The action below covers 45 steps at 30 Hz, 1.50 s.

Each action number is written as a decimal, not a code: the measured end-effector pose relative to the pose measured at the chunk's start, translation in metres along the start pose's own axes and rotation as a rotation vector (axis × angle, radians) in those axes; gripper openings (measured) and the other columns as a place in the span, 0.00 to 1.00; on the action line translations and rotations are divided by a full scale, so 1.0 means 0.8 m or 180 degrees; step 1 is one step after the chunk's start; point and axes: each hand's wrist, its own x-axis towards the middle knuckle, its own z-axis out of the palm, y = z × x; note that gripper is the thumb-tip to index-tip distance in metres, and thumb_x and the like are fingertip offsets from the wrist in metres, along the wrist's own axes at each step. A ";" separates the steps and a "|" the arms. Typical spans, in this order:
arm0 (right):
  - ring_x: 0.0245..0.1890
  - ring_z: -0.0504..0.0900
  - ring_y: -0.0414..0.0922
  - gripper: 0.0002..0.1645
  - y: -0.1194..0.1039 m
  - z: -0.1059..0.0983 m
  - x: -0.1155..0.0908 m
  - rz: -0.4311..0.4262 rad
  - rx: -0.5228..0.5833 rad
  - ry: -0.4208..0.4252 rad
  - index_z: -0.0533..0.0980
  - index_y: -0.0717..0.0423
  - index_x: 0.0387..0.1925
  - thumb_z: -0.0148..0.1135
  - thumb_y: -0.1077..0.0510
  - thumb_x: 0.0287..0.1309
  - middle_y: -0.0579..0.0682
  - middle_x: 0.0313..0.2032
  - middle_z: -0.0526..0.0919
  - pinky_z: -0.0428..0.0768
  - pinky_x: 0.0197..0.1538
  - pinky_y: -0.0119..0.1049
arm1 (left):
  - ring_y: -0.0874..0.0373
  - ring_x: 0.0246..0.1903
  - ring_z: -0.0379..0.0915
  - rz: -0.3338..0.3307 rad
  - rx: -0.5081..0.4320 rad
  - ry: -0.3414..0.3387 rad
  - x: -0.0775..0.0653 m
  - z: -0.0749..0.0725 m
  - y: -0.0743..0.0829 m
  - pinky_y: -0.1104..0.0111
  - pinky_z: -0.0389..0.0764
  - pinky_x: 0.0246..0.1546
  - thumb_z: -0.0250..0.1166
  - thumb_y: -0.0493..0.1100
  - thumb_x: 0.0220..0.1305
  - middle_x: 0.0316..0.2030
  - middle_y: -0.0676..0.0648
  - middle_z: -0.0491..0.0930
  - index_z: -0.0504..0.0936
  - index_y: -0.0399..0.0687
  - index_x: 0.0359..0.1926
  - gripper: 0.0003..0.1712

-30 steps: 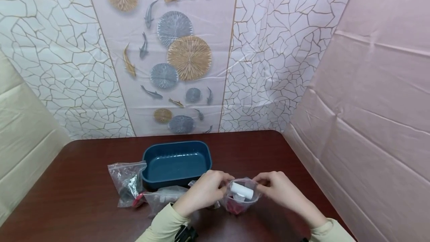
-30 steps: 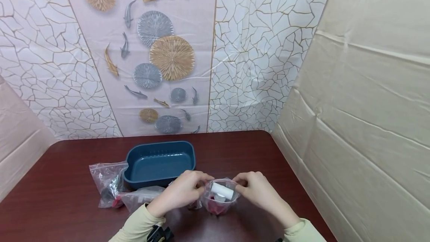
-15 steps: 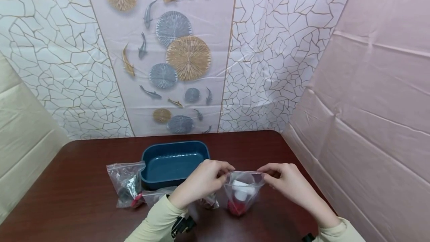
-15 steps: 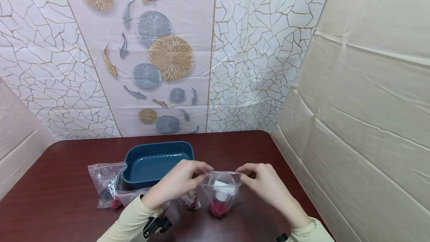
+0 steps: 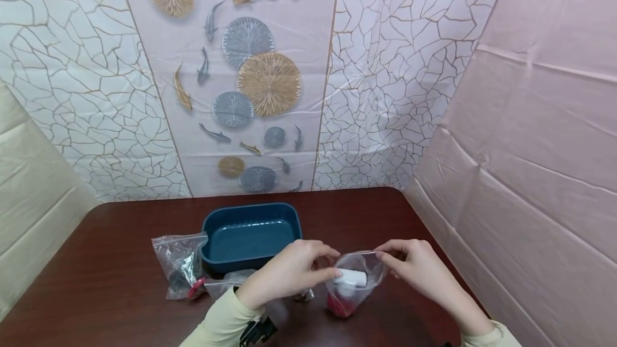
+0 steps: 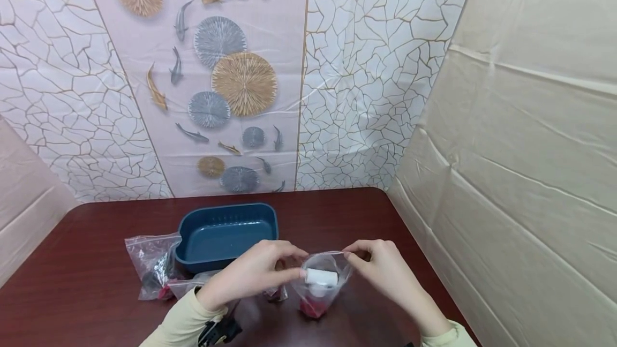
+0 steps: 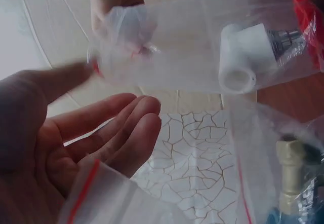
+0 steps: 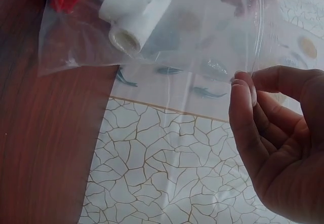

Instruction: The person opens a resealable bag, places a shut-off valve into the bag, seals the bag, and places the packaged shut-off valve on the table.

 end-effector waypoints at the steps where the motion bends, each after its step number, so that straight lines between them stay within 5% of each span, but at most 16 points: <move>1: 0.17 0.78 0.34 0.05 0.000 0.000 -0.001 0.0018 0.0012 0.0003 0.87 0.49 0.38 0.67 0.55 0.64 0.39 0.23 0.83 0.76 0.22 0.32 | 0.74 0.31 0.76 0.0017 0.0031 -0.0039 -0.003 0.002 0.001 0.77 0.77 0.33 0.68 0.57 0.66 0.40 0.58 0.84 0.84 0.46 0.57 0.26; 6: 0.17 0.80 0.37 0.05 -0.002 0.001 -0.007 0.0097 0.0114 0.0042 0.87 0.51 0.37 0.67 0.55 0.64 0.43 0.27 0.86 0.79 0.23 0.33 | 0.73 0.35 0.76 0.0224 0.0172 0.0036 -0.019 0.017 0.013 0.80 0.75 0.34 0.71 0.65 0.58 0.42 0.57 0.83 0.82 0.49 0.59 0.35; 12: 0.18 0.82 0.39 0.05 -0.005 0.000 -0.011 0.0190 0.0221 0.0078 0.86 0.53 0.37 0.67 0.57 0.64 0.44 0.29 0.87 0.80 0.24 0.33 | 0.74 0.31 0.70 0.0288 0.0404 0.0148 -0.035 0.037 0.032 0.80 0.73 0.31 0.72 0.63 0.58 0.44 0.57 0.79 0.79 0.49 0.61 0.36; 18: 0.20 0.73 0.33 0.03 -0.004 -0.002 -0.013 0.0011 -0.0185 0.0212 0.86 0.46 0.35 0.68 0.53 0.64 0.36 0.27 0.83 0.74 0.24 0.31 | 0.73 0.32 0.73 0.0298 0.0591 0.0449 -0.034 0.044 0.031 0.79 0.74 0.33 0.73 0.47 0.63 0.42 0.54 0.82 0.81 0.45 0.56 0.23; 26: 0.34 0.77 0.31 0.02 0.004 -0.001 -0.022 -0.0455 -0.0425 0.0249 0.85 0.36 0.36 0.71 0.48 0.62 0.25 0.33 0.82 0.76 0.37 0.32 | 0.72 0.30 0.75 0.0357 0.0675 0.0824 -0.041 0.033 0.010 0.77 0.76 0.33 0.72 0.37 0.61 0.31 0.56 0.83 0.87 0.48 0.35 0.02; 33: 0.47 0.79 0.36 0.19 -0.009 0.012 -0.020 -0.1529 -0.0654 0.0337 0.83 0.40 0.49 0.77 0.50 0.54 0.32 0.47 0.80 0.77 0.50 0.33 | 0.72 0.30 0.76 0.0348 0.0692 0.0761 -0.043 0.026 0.003 0.77 0.77 0.32 0.72 0.38 0.62 0.30 0.58 0.82 0.88 0.50 0.35 0.02; 38: 0.45 0.78 0.40 0.17 -0.032 0.046 -0.008 -0.2355 -0.1156 0.0294 0.84 0.47 0.45 0.76 0.50 0.53 0.38 0.44 0.81 0.74 0.51 0.40 | 0.72 0.29 0.75 0.0326 0.0768 0.0737 -0.044 0.024 0.003 0.79 0.75 0.30 0.73 0.38 0.62 0.30 0.58 0.80 0.89 0.50 0.35 0.02; 45: 0.36 0.78 0.38 0.08 -0.041 0.078 0.003 -0.2790 -0.1428 0.0351 0.83 0.47 0.34 0.75 0.57 0.51 0.38 0.32 0.79 0.74 0.45 0.35 | 0.71 0.26 0.72 0.0354 0.0940 0.0632 -0.048 0.024 0.005 0.79 0.72 0.27 0.73 0.38 0.61 0.26 0.58 0.77 0.88 0.51 0.34 0.03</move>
